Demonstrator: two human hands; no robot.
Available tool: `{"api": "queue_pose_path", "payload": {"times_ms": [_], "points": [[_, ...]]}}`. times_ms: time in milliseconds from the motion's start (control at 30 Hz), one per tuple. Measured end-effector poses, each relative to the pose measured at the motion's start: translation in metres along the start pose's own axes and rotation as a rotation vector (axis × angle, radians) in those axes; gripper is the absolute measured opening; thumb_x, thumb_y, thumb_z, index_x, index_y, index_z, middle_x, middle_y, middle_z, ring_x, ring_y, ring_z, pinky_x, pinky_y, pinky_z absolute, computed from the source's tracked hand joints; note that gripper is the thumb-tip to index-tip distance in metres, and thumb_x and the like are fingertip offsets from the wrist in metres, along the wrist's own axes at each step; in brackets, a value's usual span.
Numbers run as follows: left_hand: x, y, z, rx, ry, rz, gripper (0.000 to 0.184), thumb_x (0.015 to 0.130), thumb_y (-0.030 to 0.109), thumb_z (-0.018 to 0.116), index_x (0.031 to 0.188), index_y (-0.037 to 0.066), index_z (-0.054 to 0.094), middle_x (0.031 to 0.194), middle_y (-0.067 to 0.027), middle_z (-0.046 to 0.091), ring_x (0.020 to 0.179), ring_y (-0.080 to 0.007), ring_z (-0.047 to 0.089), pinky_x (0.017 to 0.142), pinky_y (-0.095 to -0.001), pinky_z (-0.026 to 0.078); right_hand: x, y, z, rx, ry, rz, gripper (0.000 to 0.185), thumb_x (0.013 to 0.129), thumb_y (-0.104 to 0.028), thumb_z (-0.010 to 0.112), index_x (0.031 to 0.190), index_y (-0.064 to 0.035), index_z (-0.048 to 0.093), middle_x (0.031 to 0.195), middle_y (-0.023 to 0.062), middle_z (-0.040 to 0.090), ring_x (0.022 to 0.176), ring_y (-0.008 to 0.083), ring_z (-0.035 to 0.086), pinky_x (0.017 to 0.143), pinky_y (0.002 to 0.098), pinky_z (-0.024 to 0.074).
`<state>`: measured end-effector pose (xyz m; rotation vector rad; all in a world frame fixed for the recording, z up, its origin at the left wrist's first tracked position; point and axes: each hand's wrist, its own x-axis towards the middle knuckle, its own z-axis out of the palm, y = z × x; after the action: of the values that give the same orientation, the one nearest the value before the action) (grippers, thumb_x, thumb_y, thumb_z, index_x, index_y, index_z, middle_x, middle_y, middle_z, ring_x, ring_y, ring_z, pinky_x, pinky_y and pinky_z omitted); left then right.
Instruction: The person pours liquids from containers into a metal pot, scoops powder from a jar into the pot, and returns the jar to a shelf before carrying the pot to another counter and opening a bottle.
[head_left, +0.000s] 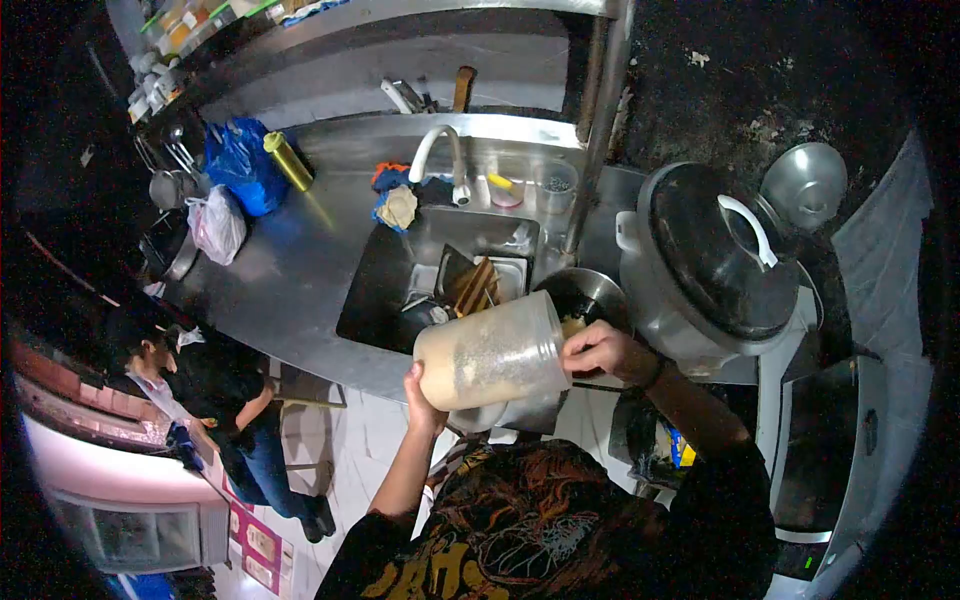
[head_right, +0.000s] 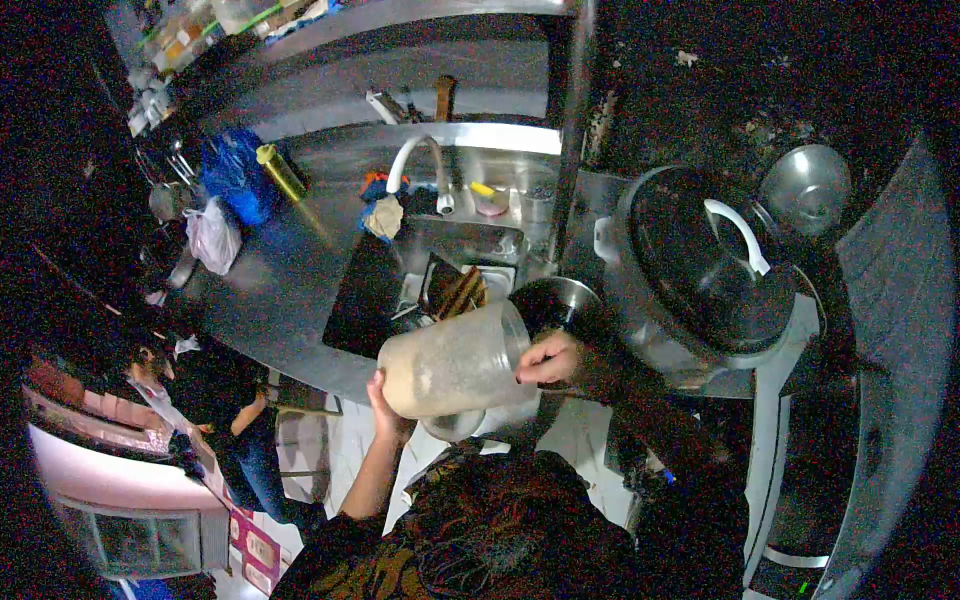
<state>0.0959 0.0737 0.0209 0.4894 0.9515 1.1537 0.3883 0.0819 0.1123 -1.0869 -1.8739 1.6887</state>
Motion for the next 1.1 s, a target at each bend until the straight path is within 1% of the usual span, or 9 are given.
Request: {"api": "queue_pose_path", "payload": {"times_ms": [133,333,467,500,600,733,833,900,1100], "points": [[-0.005,0.005,0.007,-0.076,0.002,0.019,0.066,0.074,0.055,0.042,0.121,0.008,0.040,0.114,-0.0101,0.048,0.104,-0.0258,0.048,0.088,-0.0385,0.037,-0.004,0.032,-0.007,0.797,0.005,0.203,0.016,0.081,-0.015,0.056,0.088,-0.0016,0.060,0.075,0.0005,0.061,0.067,0.0077,0.053,0.058,0.0228,0.0409],[-0.007,0.008,0.004,-0.064,0.068,0.054,0.070,0.073,0.059,0.040,0.124,0.011,0.036,0.122,-0.0100,0.043,0.111,-0.0280,0.042,0.091,-0.0440,0.034,-0.036,0.003,0.001,0.269,0.711,0.008,0.019,0.080,-0.018,0.058,0.092,-0.0031,0.060,0.070,-0.0006,0.056,0.063,0.0079,0.050,0.054,0.0269,0.0399],[-0.008,0.012,-0.002,-0.151,0.020,0.072,0.070,0.073,0.060,0.039,0.124,0.012,0.036,0.121,-0.0089,0.044,0.110,-0.0277,0.043,0.090,-0.0440,0.036,-0.046,0.027,-0.005,-0.619,1.012,-0.157,0.021,0.076,-0.019,0.059,0.092,-0.0044,0.059,0.076,0.0072,0.058,0.064,0.0197,0.052,0.059,0.0329,0.0419],[-0.010,0.013,0.000,-0.152,0.018,0.073,0.070,0.073,0.060,0.039,0.124,0.012,0.036,0.121,-0.0089,0.044,0.110,-0.0277,0.043,0.090,-0.0440,0.036,-0.047,0.025,-0.005,-1.081,0.999,-0.284,0.025,0.073,-0.019,0.062,0.093,-0.0053,0.060,0.080,0.0101,0.059,0.062,0.0229,0.051,0.061,0.0335,0.0420],[-0.010,0.016,-0.001,-0.156,0.034,0.078,0.070,0.074,0.061,0.038,0.124,0.012,0.037,0.121,-0.0085,0.044,0.110,-0.0277,0.044,0.089,-0.0439,0.037,-0.050,0.011,0.008,-1.190,0.976,-0.211,0.021,0.072,-0.011,0.061,0.093,-0.0067,0.060,0.081,0.0119,0.059,0.065,0.0256,0.051,0.060,0.0332,0.0417],[-0.008,0.014,-0.003,-0.146,0.005,0.036,0.070,0.073,0.061,0.040,0.123,0.011,0.038,0.119,-0.0083,0.046,0.109,-0.0270,0.045,0.088,-0.0426,0.038,-0.041,0.008,0.011,-1.160,0.984,-0.340,0.020,0.073,-0.007,0.058,0.093,-0.0087,0.060,0.074,0.0080,0.057,0.070,0.0242,0.051,0.059,0.0327,0.0412],[-0.006,0.005,-0.005,-0.160,-0.031,-0.039,0.069,0.073,0.060,0.042,0.122,0.011,0.039,0.118,-0.0084,0.047,0.108,-0.0263,0.046,0.088,-0.0414,0.038,-0.029,-0.009,0.023,-0.799,0.719,0.033,0.022,0.072,-0.009,0.057,0.094,-0.0096,0.059,0.066,0.0043,0.052,0.068,0.0224,0.050,0.056,0.0329,0.0410],[-0.006,0.000,-0.003,-0.171,-0.062,-0.074,0.069,0.073,0.059,0.042,0.121,0.010,0.040,0.117,-0.0084,0.047,0.107,-0.0259,0.046,0.087,-0.0408,0.038,-0.012,-0.004,0.015,-1.268,0.542,-0.516,0.021,0.069,-0.011,0.057,0.090,-0.0099,0.060,0.061,0.0034,0.047,0.064,0.0225,0.050,0.054,0.0339,0.0408],[-0.008,-0.005,0.004,-0.079,-0.058,-0.029,0.068,0.073,0.058,0.044,0.120,0.008,0.040,0.113,-0.0098,0.049,0.103,-0.0250,0.048,0.086,-0.0392,0.039,0.009,0.022,0.016,-0.774,0.140,-0.303,0.015,0.067,-0.004,0.052,0.080,-0.0001,0.059,0.068,0.0092,0.057,0.065,0.0250,0.055,0.063,0.0346,0.0429]]}}
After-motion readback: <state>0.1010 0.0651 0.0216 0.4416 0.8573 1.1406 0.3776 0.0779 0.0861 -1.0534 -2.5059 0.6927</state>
